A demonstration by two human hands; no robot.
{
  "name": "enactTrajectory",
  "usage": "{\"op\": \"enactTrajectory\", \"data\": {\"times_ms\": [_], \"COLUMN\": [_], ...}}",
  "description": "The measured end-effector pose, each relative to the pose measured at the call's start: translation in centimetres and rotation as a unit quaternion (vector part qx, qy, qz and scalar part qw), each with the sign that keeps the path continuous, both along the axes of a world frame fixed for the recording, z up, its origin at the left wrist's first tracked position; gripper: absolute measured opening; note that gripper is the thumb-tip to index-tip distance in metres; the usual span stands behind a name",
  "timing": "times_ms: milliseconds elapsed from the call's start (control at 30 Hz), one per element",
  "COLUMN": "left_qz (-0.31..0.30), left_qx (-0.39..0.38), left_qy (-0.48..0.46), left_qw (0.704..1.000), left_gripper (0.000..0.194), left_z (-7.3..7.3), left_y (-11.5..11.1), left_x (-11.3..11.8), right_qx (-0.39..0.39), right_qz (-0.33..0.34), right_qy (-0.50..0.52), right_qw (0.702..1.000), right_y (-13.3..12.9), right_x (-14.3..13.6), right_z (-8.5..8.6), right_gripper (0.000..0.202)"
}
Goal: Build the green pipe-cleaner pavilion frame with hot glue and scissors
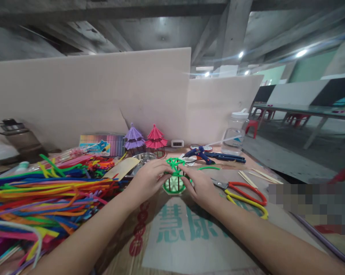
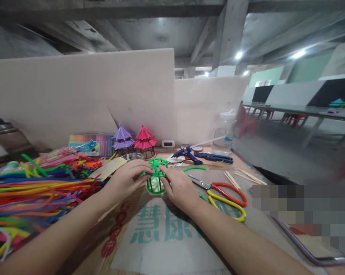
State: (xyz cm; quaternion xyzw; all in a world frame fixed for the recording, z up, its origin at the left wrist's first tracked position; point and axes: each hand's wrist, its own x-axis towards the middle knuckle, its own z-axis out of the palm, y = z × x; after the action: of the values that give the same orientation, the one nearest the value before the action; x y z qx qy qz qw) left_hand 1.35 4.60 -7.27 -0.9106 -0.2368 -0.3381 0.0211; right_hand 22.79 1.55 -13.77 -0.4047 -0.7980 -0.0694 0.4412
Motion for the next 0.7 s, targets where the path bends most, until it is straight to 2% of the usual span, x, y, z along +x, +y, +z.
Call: {"op": "enactTrajectory", "data": {"times_ms": [167,300,400,700], "left_qz": [0.001,0.045,0.056,0.059], "left_qx": [0.008,0.018,0.027,0.049], "left_qy": [0.004,0.020,0.027,0.043], "left_qw": [1.000,0.999,0.998,0.996], "left_gripper": [0.012,0.022,0.025,0.030], "left_z": [0.1,0.4,0.6,0.9], "left_y": [0.4,0.9,1.1,1.1], "left_x": [-0.3,-0.5,-0.4,-0.4], "right_qx": [-0.023,-0.052,-0.064,-0.131], "right_qz": [-0.009,0.000,-0.003,-0.033], "right_qy": [0.012,0.017,0.023,0.024], "right_qw": [1.000,0.999,0.998,0.990], "right_y": [0.0,-0.1,-0.2,-0.6], "right_x": [-0.1,-0.3,-0.4,-1.0], "right_z": [0.2,0.8,1.3,2.3], "right_gripper": [0.038,0.036,0.035,0.034]}}
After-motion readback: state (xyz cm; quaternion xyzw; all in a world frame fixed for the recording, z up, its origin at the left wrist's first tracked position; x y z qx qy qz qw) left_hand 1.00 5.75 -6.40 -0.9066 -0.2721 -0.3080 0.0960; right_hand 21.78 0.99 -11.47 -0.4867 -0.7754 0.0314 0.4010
